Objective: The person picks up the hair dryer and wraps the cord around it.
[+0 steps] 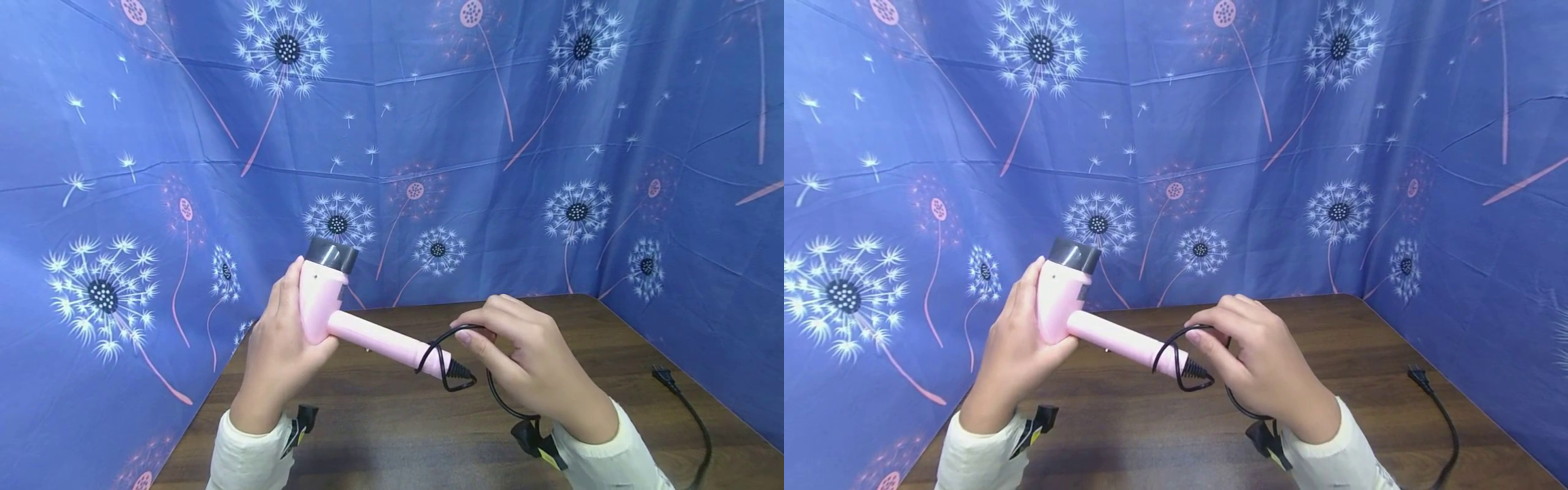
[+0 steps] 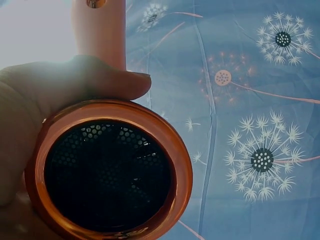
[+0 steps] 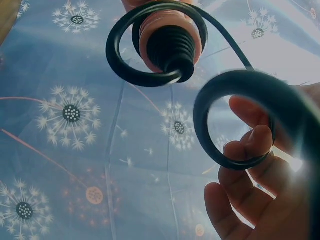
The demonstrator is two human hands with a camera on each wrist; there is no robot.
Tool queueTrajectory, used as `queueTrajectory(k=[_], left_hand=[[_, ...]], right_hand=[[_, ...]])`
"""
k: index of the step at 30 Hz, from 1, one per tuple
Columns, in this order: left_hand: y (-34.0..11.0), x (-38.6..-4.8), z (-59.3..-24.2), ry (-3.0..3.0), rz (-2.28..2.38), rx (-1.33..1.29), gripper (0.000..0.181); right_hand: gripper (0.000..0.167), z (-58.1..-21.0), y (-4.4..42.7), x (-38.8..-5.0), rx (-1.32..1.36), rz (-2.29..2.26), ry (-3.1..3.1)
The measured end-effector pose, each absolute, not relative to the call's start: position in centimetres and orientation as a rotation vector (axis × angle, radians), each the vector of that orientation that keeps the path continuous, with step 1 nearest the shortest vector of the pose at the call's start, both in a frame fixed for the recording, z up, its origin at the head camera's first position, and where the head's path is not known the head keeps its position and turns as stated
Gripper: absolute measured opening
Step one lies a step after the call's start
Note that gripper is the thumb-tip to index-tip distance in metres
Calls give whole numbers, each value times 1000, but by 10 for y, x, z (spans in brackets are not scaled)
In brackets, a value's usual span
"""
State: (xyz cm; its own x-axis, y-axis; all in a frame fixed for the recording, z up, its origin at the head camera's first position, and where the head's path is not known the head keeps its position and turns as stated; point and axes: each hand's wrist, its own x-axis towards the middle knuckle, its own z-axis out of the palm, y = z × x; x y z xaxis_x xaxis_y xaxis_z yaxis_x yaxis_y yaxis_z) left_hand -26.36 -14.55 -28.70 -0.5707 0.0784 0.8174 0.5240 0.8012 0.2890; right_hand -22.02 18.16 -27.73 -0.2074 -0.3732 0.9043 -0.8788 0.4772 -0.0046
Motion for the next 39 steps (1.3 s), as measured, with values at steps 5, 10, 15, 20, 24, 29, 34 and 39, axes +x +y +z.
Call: queueTrajectory(k=[5,10,15,20,24,29,34,39], left_hand=[[-145,-263,-287,-2094,-644,-466,122],[-144,-262,-287,-2095,-661,-480,122],[-144,-261,-286,-2098,-684,-507,122],[-143,-260,-285,-2098,-698,-518,121],[-143,-260,-286,-2100,-717,-528,122],[-143,-260,-286,-2098,-747,-549,124],[-143,-258,-285,-2088,-789,-566,124],[-142,-257,-284,-2077,-819,-583,123]], right_hand=[[23,-278,184,-222,1051,696,-1815],[25,-280,186,-225,1022,699,-1851],[26,-282,188,-227,994,711,-1889],[25,-284,188,-230,973,727,-1935],[25,-285,188,-231,957,747,-1978],[26,-286,188,-232,944,758,-2011],[19,-287,188,-234,917,777,-2077],[18,-289,188,-236,906,797,-2125]])
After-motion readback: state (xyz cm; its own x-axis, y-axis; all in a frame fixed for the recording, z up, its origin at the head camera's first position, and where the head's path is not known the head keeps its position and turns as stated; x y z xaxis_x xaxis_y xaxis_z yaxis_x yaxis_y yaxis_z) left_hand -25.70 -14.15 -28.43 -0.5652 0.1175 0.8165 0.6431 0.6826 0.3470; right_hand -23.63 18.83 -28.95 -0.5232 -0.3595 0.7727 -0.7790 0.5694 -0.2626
